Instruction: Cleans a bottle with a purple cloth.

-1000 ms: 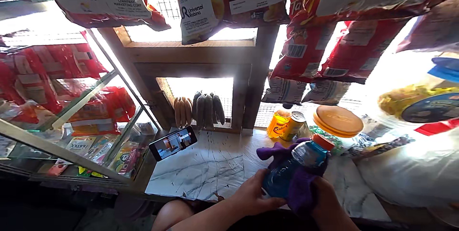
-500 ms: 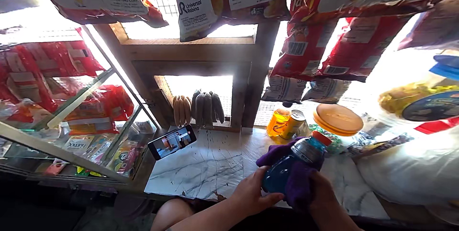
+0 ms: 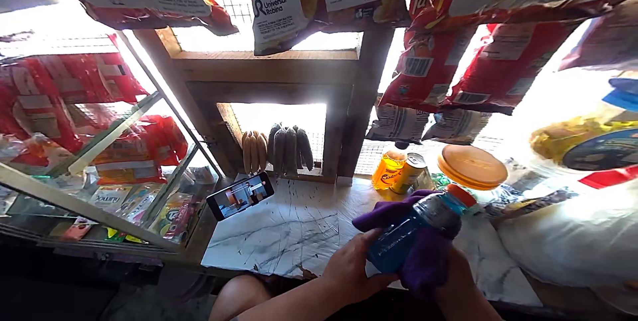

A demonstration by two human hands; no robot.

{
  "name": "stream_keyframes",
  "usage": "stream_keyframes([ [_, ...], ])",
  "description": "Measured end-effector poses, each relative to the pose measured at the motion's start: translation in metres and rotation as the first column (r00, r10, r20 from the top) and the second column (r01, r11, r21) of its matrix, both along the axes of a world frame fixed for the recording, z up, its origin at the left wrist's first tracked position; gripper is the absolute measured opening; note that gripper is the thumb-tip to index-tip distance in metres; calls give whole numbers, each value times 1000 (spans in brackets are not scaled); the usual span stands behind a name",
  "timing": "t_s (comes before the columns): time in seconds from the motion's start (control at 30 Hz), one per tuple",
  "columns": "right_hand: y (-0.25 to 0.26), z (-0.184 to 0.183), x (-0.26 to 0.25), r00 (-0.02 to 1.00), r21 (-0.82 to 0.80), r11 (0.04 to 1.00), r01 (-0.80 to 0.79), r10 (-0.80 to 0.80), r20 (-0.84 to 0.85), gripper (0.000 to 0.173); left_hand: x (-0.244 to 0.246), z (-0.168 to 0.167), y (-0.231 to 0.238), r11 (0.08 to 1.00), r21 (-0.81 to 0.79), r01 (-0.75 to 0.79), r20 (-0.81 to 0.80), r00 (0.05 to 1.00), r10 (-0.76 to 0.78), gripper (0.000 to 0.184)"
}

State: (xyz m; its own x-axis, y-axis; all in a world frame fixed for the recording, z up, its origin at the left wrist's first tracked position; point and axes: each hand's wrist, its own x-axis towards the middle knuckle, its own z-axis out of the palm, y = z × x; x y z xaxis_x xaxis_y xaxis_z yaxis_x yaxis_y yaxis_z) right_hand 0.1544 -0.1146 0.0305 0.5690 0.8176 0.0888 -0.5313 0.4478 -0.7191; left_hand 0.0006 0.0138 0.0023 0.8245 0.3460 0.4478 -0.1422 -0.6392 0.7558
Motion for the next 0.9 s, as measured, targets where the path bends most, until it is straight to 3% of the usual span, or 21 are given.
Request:
stream_keyframes([
  [0.1,2,1,-2,997,-26,998,60,-61,-37,22,2,1,3,999,-39,21,-17,1000,-22,79],
  [0.17,0,-3,1,999,34,999,33,-32,-37,23,3,0,5,969,-205,138,12,990,-138,80],
  [0.3,-5,-10,8,991,271,954,-131,119,60,26,2,6,5,715,-614,335,97,930,-353,74],
  [0.37,-4,-10,8,988,317,936,-155,143,62,26,1,7,3,640,-678,362,132,916,-379,70],
  [0.43,-4,-8,5,994,268,957,-108,100,45,25,1,4,1,714,-607,348,130,930,-342,68],
  [0.53,-2,-4,2,998,158,987,-41,34,46,21,1,0,-1,963,-226,144,70,989,-132,69],
  [0.63,0,-10,5,999,134,990,-32,29,24,23,2,0,1,1000,-13,6,105,994,-5,75],
  [0.73,-3,-14,7,997,210,975,-71,67,25,26,3,0,4,983,-154,104,119,989,-86,74],
  [0.9,-3,-15,12,985,303,939,-162,137,101,28,3,3,5,770,-551,321,127,945,-303,69],
])
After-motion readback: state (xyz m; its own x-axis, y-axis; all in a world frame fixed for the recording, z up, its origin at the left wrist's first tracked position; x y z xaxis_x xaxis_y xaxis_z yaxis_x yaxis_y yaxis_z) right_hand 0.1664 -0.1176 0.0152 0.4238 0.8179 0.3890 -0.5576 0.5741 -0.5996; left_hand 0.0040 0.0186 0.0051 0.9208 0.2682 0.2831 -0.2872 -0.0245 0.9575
